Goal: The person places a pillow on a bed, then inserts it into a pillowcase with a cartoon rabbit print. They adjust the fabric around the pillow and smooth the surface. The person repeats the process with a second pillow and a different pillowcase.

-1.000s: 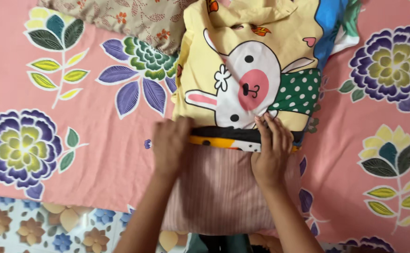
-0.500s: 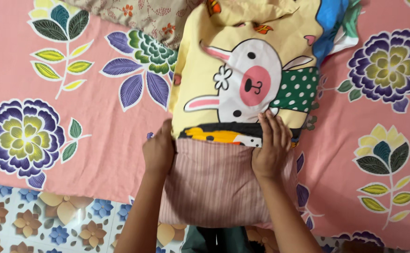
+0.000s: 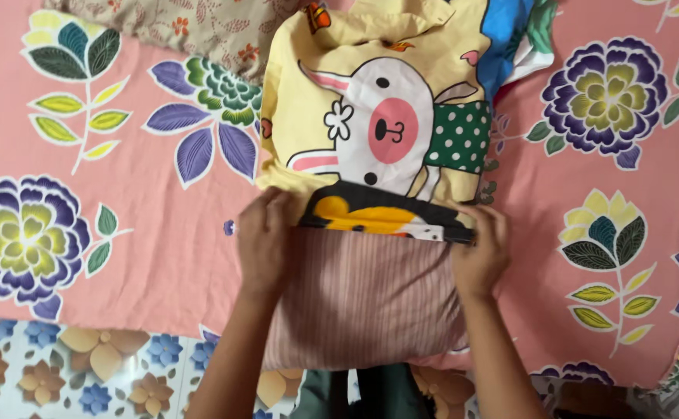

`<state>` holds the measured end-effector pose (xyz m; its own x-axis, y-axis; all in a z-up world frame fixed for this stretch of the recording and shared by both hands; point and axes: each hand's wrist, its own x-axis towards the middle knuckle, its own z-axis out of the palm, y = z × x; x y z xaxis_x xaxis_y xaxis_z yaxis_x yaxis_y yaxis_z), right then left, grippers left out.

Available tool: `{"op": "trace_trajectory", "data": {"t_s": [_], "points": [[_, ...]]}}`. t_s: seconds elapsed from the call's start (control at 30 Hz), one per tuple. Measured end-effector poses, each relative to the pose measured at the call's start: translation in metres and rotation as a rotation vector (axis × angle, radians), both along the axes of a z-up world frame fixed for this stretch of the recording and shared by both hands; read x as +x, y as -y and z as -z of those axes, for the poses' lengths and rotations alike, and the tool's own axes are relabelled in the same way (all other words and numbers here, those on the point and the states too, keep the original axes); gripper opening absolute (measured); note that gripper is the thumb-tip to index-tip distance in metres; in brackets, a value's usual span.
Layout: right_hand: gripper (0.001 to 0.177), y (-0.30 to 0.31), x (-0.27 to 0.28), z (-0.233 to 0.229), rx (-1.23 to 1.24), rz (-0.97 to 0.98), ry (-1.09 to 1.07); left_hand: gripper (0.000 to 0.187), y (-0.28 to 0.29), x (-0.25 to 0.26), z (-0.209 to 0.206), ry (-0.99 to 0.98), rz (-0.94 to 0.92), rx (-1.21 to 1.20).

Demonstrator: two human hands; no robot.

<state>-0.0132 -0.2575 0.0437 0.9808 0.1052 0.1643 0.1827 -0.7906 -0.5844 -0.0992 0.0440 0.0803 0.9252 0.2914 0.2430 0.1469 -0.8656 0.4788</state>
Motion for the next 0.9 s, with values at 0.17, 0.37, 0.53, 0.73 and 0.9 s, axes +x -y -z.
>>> {"op": "trace_trajectory", "data": {"t_s": [0.17, 0.37, 0.53, 0.73, 0.9], "points": [[0.029, 0.044, -0.016, 0.02, 0.156, 0.075, -0.105, 0.027, 0.029, -0.016, 0.016, -0.13, -0.02, -0.151], [0.026, 0.053, -0.034, 0.028, 0.195, 0.05, -0.21, 0.023, 0.018, -0.055, 0.016, -0.195, 0.007, -0.164], [0.023, 0.058, -0.018, 0.031, 0.255, 0.042, -0.474, 0.022, 0.003, -0.048, -0.002, -0.226, 0.01, -0.223], [0.041, 0.066, 0.009, 0.018, 0.241, -0.169, -0.798, 0.026, -0.019, -0.04, -0.009, -0.336, 0.029, -0.232], [0.043, 0.073, 0.002, 0.012, 0.455, -0.104, -0.965, 0.02, -0.025, -0.025, 0.031, -0.252, -0.241, -0.375]]}}
